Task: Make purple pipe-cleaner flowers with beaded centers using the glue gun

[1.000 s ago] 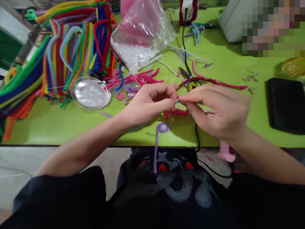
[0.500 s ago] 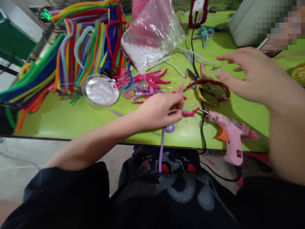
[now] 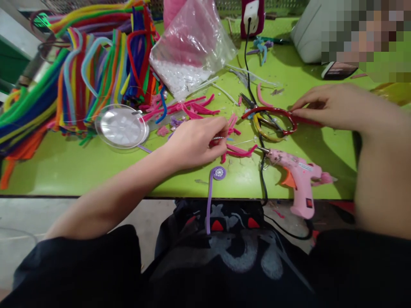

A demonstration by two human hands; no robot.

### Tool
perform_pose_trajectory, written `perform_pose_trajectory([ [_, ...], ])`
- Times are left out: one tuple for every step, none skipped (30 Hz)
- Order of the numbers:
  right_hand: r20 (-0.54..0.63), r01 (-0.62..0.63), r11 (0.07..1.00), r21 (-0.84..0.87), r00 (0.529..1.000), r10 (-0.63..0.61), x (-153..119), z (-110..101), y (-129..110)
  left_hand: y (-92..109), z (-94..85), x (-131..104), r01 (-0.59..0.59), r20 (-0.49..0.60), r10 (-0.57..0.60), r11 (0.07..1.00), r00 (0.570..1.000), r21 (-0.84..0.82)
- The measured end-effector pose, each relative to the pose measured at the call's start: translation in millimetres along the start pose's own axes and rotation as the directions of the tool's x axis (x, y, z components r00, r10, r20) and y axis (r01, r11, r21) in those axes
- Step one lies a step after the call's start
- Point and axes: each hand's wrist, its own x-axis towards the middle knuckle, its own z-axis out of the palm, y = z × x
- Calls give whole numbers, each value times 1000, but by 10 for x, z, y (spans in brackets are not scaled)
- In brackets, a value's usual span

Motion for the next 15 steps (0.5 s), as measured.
perform_pose_trajectory([
  [-15, 5, 1000, 14, 1000, -5, -20, 6, -10, 9, 4, -4, -3, 2, 3, 1000, 1000, -2],
  [-30, 8, 1000, 26, 1000, -7, -34, 13, -30, 18, 7, -8, -3, 2, 3, 1000, 1000, -4],
  [-51, 10, 999, 35, 999, -8, -42, 17, -61, 26, 9, -11, -2, 1, 2, 1000, 1000, -7],
  [-76, 13, 999, 42, 997, -10, -44, 17, -99, 31, 10, -13, -2, 0, 2, 1000, 1000, -10],
  [-107, 18, 999, 49, 994, -13, -43, 12, -141, 36, 10, -14, 0, 2, 0, 1000, 1000, -13],
  [-135, 22, 998, 58, 991, -14, -39, 5, -183, 39, 10, -14, 3, 4, -3, 1000, 1000, -14],
  [-143, 18, 997, 70, 990, -8, -33, -3, -224, 41, 9, -15, 5, 5, -5, 1000, 1000, -15],
  [-133, 4, 996, 85, 991, 7, -28, -10, -262, 43, 7, -15, 6, 6, -6, 1000, 1000, -14],
  [-106, -18, 995, 102, 994, 29, -24, -11, -298, 46, 6, -17, 10, 8, -10, 1000, 1000, -12],
  [-73, -45, 992, 119, 996, 54, -21, -4, -336, 50, 4, -19, 14, 8, -14, 1000, 1000, -9],
  [-43, -68, 988, 135, 996, 74, -22, 9, -376, 53, 1, -22, 16, 8, -16, 1000, 1000, -5],
  [-30, -82, 985, 152, 996, 87, -26, 30, -421, 57, -2, -25, 17, 4, -17, 1000, 1000, -2],
  [-37, -82, 982, 172, 995, 89, -34, 54, -472, 61, -7, -29, 16, -3, -16, 1000, 1000, 0],
  [-58, -72, 978, 196, 995, 85, -46, 79, -525, 66, -12, -32, 14, -16, -14, 1000, 1000, 0],
  [-80, -57, 974, 221, 994, 77, -62, 98, -578, 69, -18, -36, 10, -35, -10, 1000, 999, 0],
])
